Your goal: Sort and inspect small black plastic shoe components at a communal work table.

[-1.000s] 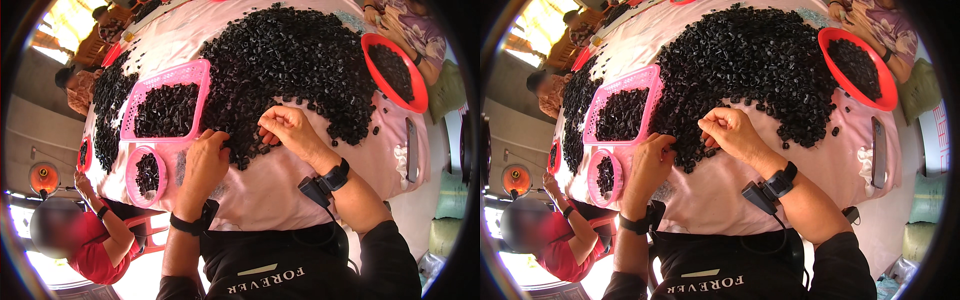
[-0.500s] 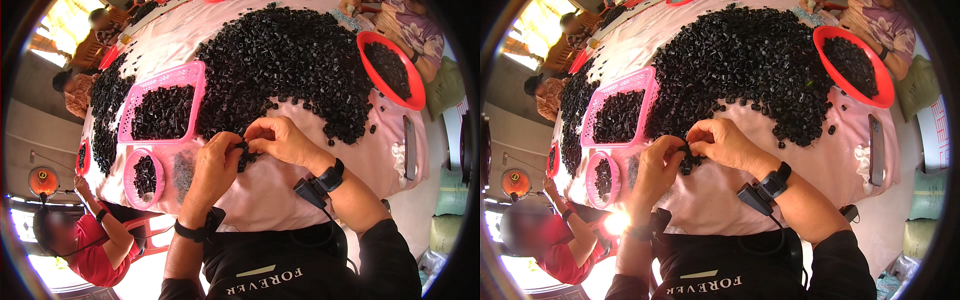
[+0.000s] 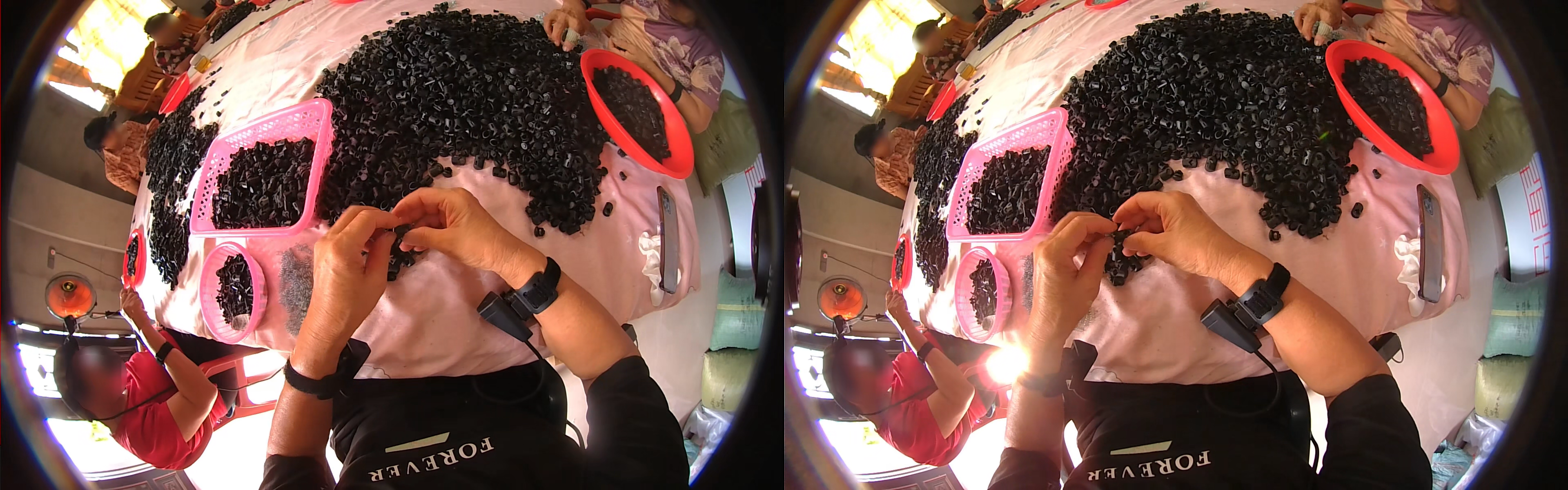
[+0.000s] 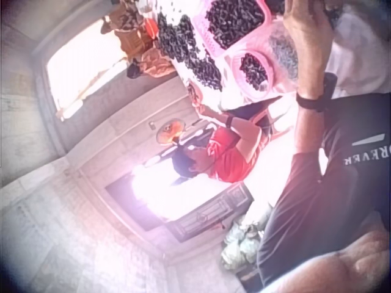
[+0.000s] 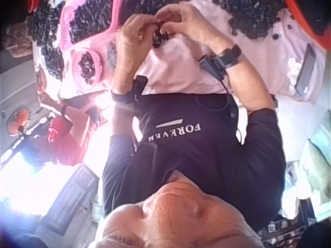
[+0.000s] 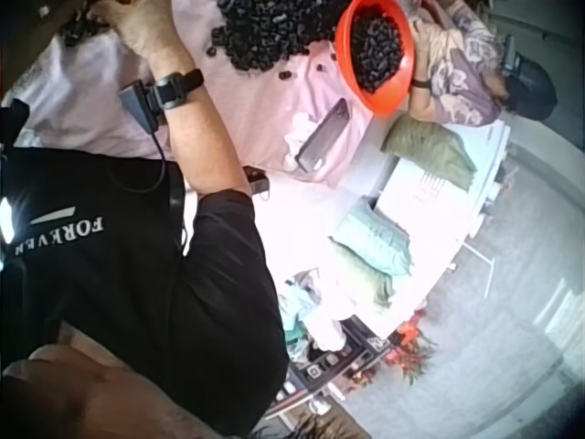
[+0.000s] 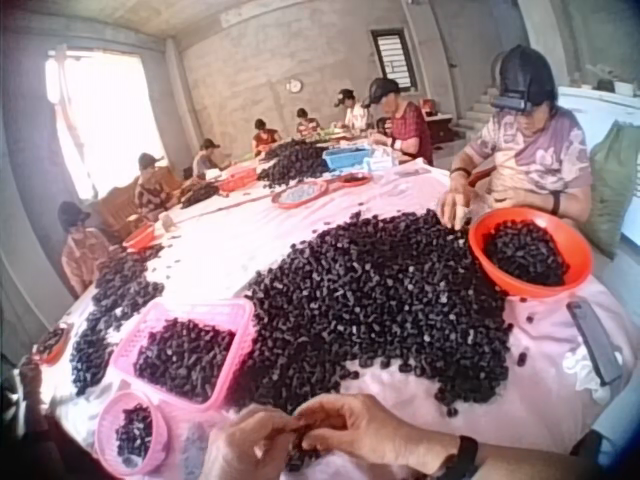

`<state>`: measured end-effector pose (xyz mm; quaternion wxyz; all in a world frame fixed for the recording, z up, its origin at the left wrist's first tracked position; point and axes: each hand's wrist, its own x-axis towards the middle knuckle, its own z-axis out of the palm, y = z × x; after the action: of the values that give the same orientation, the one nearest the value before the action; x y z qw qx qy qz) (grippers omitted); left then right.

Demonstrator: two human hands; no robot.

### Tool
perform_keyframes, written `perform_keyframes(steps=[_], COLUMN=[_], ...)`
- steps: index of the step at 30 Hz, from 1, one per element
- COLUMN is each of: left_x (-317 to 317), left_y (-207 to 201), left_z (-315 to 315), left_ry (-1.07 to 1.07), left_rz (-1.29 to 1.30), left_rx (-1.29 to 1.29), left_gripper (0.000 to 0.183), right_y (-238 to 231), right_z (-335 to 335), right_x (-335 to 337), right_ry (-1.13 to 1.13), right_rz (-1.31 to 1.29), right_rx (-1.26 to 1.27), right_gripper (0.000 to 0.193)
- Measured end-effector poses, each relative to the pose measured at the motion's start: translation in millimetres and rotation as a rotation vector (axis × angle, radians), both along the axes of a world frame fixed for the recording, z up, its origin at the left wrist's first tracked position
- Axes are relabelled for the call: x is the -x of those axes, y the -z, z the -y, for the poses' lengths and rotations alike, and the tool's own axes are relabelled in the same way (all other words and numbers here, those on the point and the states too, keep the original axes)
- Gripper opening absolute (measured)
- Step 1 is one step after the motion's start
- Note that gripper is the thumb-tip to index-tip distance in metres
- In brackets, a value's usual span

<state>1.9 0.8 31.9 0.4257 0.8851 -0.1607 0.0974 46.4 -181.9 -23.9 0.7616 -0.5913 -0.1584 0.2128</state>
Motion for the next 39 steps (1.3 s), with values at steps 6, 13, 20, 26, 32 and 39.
perform_keyframes(steps=[6, 13, 20, 26, 32, 39], left_x=[1, -6, 3, 12, 20, 27], left_y=[3, 4, 13, 12, 18, 8], left_z=[-3, -29, -67, -65, -51, -39], left_ry=[0.015, -0.082, -0.145, -0.092, -0.083, -0.059], left_rz=[-0.026, -0.001, -0.057, -0.201, -0.16, -0.158], left_rx=[-0.071, 0.019, -0.384, -0.505, -0.564, -0.586], left_gripper=[0.016, 0.013, 0.013, 0.015, 0.017, 0.019], right_y=[1, -12, -7, -6, -6, -3], right_z=[0, 0, 1, 1, 0, 0], right_x=[-2, 0, -3, -4, -3, -2], right_ry=[0.095, 0.127, 0.187, 0.186, 0.166, 0.128], right_rz=[0.149, 0.017, 0.114, 0.149, 0.095, 0.126], right_rx=[0.04, -0.037, -0.023, 0.025, 0.01, 0.058], right_gripper=[0.031, 0.023, 0.018, 0.018, 0.021, 0.023])
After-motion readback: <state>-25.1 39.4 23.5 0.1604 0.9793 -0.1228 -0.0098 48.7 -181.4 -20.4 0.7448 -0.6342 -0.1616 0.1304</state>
